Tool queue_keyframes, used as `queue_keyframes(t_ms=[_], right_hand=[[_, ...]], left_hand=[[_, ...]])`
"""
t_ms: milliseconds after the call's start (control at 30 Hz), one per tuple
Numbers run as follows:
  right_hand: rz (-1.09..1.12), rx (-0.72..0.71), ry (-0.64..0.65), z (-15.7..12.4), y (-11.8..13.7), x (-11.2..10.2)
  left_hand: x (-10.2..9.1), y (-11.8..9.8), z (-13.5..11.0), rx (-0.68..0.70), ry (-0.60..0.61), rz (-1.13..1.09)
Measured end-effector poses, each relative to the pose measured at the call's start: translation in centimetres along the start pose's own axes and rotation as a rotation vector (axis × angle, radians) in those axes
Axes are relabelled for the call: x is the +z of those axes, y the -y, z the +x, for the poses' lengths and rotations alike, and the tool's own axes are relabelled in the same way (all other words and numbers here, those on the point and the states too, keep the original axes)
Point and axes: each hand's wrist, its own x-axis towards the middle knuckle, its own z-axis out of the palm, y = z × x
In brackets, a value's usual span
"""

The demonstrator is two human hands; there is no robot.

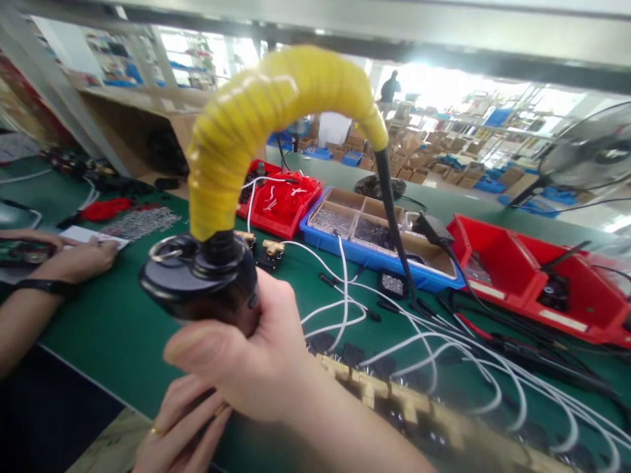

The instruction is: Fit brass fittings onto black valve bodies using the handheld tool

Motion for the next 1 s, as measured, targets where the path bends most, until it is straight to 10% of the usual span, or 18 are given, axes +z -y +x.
queue_keyframes(t_ms=[767, 1000], right_hand=[[0.259, 0.049, 0.393, 1.0, -1.0, -0.5], [0.229, -0.005, 0.293, 1.2, -0.6, -0.2]], left_hand=[[0.1, 0.4, -0.3, 0.021, -0.020, 0.011], [0.1, 0.6, -0.2, 0.041, -0.007, -0.016]])
